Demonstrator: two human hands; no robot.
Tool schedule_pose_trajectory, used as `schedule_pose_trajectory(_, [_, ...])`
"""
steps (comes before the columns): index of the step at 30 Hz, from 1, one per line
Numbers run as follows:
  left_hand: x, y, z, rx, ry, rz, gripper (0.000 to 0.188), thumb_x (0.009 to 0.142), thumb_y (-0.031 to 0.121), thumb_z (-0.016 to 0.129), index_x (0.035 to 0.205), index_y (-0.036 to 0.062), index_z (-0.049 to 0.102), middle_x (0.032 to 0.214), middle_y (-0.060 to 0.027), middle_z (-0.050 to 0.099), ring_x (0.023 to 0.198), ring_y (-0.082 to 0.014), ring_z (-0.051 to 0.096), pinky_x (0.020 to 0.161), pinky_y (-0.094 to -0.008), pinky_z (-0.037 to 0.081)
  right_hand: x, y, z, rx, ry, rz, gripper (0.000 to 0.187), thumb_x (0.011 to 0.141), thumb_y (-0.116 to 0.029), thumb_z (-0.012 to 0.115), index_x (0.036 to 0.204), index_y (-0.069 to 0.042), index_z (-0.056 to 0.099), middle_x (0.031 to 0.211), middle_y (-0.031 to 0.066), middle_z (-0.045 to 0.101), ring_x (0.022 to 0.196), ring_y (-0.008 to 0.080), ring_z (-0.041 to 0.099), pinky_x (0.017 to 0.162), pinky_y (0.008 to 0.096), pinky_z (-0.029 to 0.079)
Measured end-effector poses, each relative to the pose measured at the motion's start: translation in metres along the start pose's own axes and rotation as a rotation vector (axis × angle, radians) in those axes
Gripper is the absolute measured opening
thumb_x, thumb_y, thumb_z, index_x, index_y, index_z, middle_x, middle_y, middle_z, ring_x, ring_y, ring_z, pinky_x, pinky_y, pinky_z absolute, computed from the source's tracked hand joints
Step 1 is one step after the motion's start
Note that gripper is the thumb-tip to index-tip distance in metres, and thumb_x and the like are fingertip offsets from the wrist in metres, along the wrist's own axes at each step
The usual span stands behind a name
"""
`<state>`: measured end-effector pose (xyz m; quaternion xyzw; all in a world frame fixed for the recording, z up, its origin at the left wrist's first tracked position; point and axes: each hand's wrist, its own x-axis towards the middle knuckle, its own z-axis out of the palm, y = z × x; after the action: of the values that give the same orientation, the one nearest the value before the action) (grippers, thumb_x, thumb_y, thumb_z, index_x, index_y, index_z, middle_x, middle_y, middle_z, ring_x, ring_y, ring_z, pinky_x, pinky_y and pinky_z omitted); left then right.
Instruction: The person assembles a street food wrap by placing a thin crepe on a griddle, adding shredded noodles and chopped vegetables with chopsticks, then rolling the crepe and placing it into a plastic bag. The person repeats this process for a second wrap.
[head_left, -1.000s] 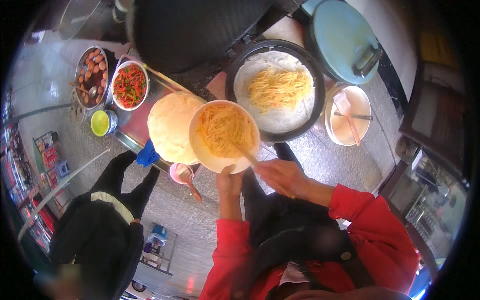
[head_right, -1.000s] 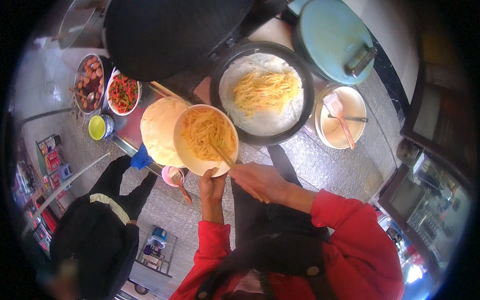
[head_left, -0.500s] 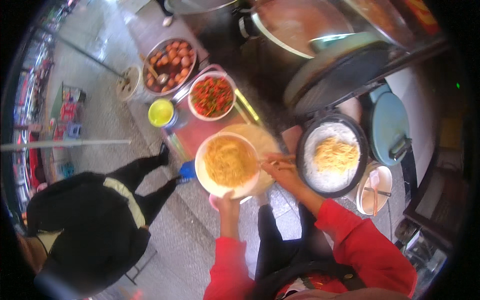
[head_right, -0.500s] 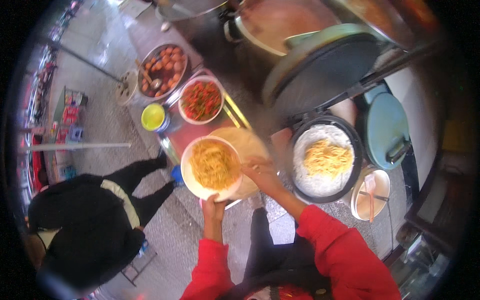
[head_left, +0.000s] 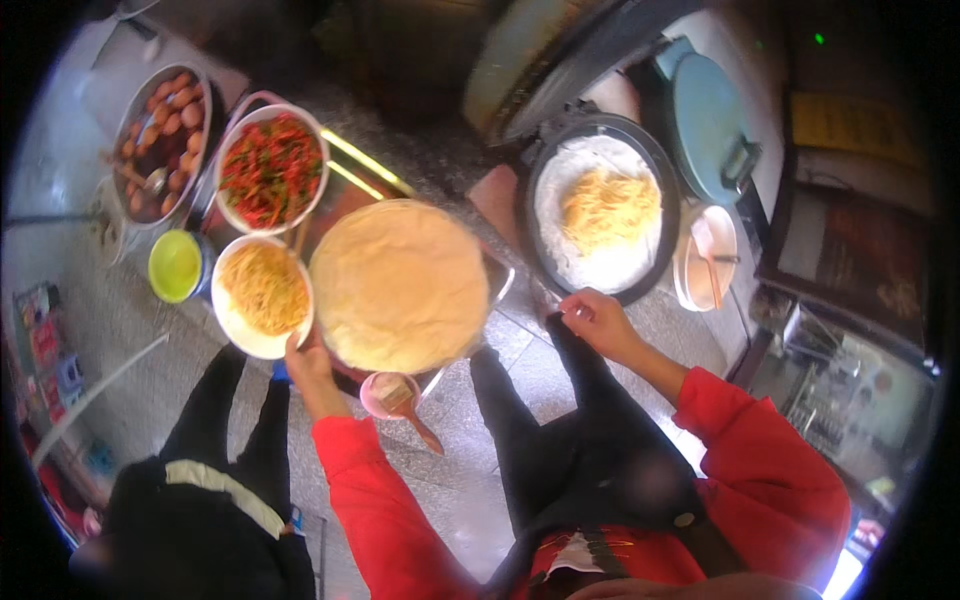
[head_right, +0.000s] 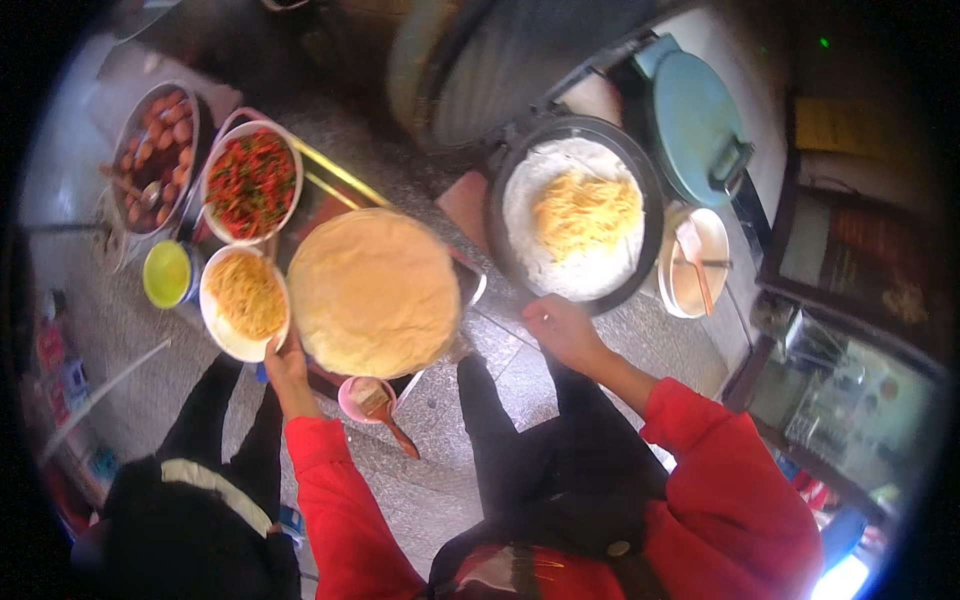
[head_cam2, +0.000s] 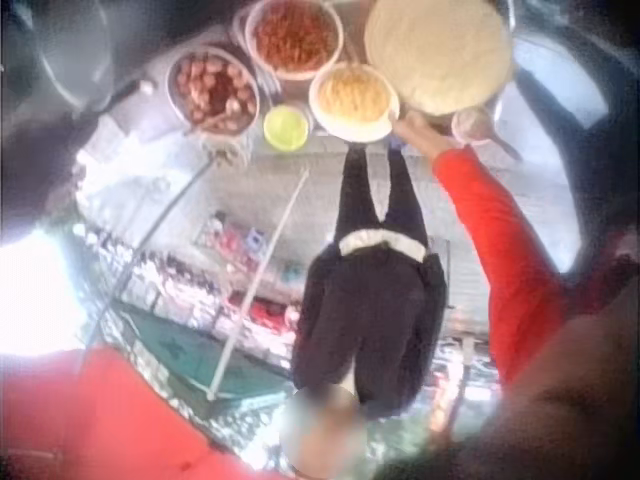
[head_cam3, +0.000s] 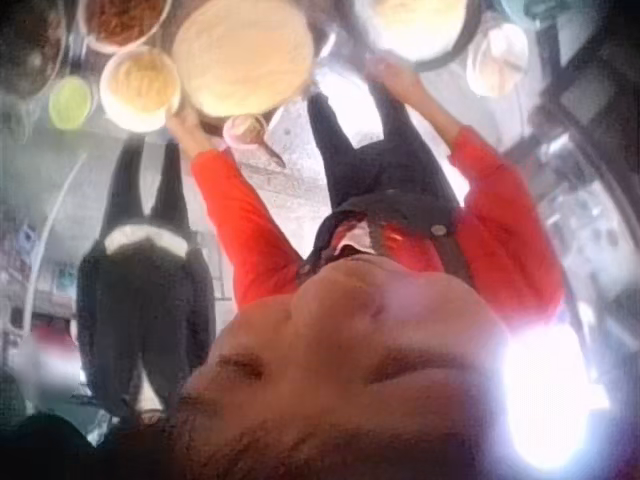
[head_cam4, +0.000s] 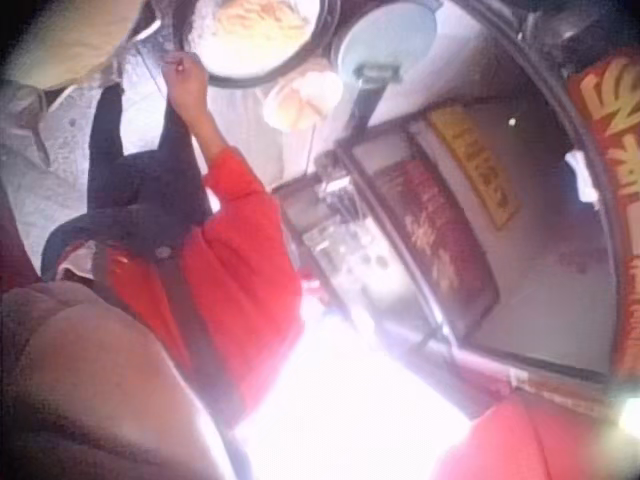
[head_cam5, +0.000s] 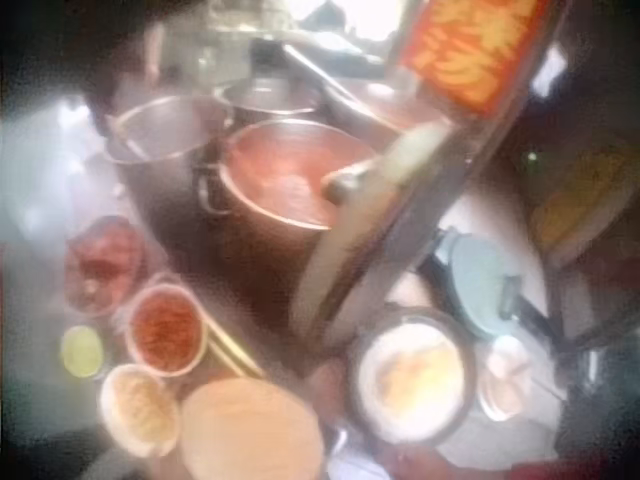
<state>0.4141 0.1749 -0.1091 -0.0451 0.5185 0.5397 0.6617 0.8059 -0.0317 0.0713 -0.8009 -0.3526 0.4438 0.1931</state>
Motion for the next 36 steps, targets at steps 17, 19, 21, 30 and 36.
schedule_pose_trajectory(17, [-0.15, -0.077, 0.055, 0.362, 0.147, 0.198, 0.031, 0.085, 0.013, 0.055, 0.111, -0.0005, 0.045, 0.1, -0.0108, 0.052, 0.085, -0.0182, 0.052, 0.076, -0.0281, 0.047, 0.109, 0.004, -0.001, -0.635, 0.353, -0.246, 0.017, 0.075, -0.022, 0.059, 0.081, -0.006, 0.059, 0.077, 0.0108, 0.058, 0.067, 0.0274, 0.06, 0.054, 0.038, 0.047])
schedule_pose_trajectory(19, [-0.188, -0.098, 0.08, 0.404, 0.115, 0.154, 0.032, 0.084, 0.012, 0.055, 0.113, 0.0018, 0.045, 0.101, -0.01, 0.052, 0.087, -0.018, 0.052, 0.077, -0.0285, 0.046, 0.118, 0.011, 0.003, -0.691, 0.333, -0.247, 0.014, 0.074, -0.019, 0.057, 0.078, -0.006, 0.059, 0.075, 0.0105, 0.058, 0.066, 0.0274, 0.06, 0.052, 0.0382, 0.047])
schedule_pose_trajectory(21, [-0.218, -0.122, 0.103, 0.427, 0.09, 0.057, 0.033, 0.084, 0.011, 0.056, 0.114, 0.0028, 0.045, 0.102, -0.0093, 0.052, 0.088, -0.0179, 0.052, 0.078, -0.0286, 0.045, 0.125, 0.027, 0.005, -0.77, 0.32, -0.233, 0.011, 0.073, -0.016, 0.054, 0.074, -0.006, 0.058, 0.073, 0.0102, 0.058, 0.064, 0.0276, 0.06, 0.05, 0.0387, 0.046])
schedule_pose_trajectory(30, [-0.263, -0.194, 0.158, 0.628, -0.149, -0.052, 0.034, 0.081, 0.007, 0.056, 0.114, 0.0037, 0.047, 0.1, -0.0085, 0.055, 0.085, -0.0169, 0.056, 0.074, -0.0262, 0.047, 0.101, 0.026, -0.023, -0.402, 0.424, -0.111, 0.012, 0.074, -0.015, 0.053, 0.075, -0.005, 0.059, 0.075, 0.0133, 0.059, 0.064, 0.0315, 0.06, 0.056, 0.0423, 0.047])
schedule_pose_trajectory(36, [-0.261, -0.264, 0.192, 1.137, -0.601, 0.168, 0.042, 0.079, 0.004, 0.055, 0.119, -0.0009, 0.045, 0.112, -0.0154, 0.053, 0.1, -0.0254, 0.054, 0.084, -0.0312, 0.045, 0.078, 0.036, -0.065, -0.075, 0.562, 0.006, 0.015, 0.071, -0.021, 0.059, 0.075, -0.006, 0.059, 0.072, 0.0135, 0.06, 0.07, 0.0316, 0.06, 0.061, 0.0394, 0.046])
